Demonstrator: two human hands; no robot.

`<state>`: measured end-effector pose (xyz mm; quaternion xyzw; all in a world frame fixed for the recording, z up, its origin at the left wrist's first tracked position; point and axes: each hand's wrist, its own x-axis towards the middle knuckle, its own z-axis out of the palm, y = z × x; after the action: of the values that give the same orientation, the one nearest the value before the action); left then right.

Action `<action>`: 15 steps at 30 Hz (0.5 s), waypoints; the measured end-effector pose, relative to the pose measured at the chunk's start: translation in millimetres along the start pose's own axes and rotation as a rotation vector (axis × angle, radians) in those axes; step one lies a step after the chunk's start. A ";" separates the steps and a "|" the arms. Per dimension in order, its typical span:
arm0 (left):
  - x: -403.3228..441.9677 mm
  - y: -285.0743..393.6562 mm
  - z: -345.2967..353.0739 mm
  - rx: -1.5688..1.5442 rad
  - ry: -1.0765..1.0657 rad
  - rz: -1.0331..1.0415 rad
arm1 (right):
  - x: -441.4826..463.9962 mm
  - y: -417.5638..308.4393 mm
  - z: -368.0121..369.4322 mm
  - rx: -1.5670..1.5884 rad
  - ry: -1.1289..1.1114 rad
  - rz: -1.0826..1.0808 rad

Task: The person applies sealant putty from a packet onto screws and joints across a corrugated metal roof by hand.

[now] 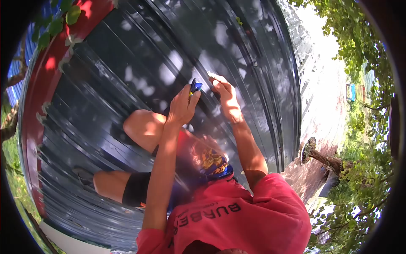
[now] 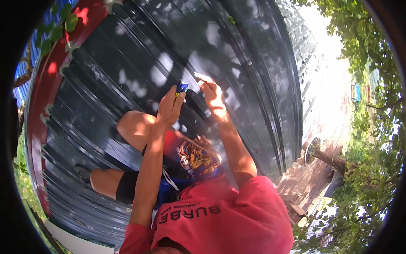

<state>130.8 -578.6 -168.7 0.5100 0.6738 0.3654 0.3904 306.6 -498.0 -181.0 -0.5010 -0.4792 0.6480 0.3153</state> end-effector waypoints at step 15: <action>3.9 -42.0 17.6 -0.160 0.022 0.079 | -2.5 14.9 33.0 0.254 0.003 -0.098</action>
<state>129.1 -582.1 -214.3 0.4996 0.6260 0.4386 0.4077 276.9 -515.5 -192.8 -0.4343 -0.4168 0.6864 0.4081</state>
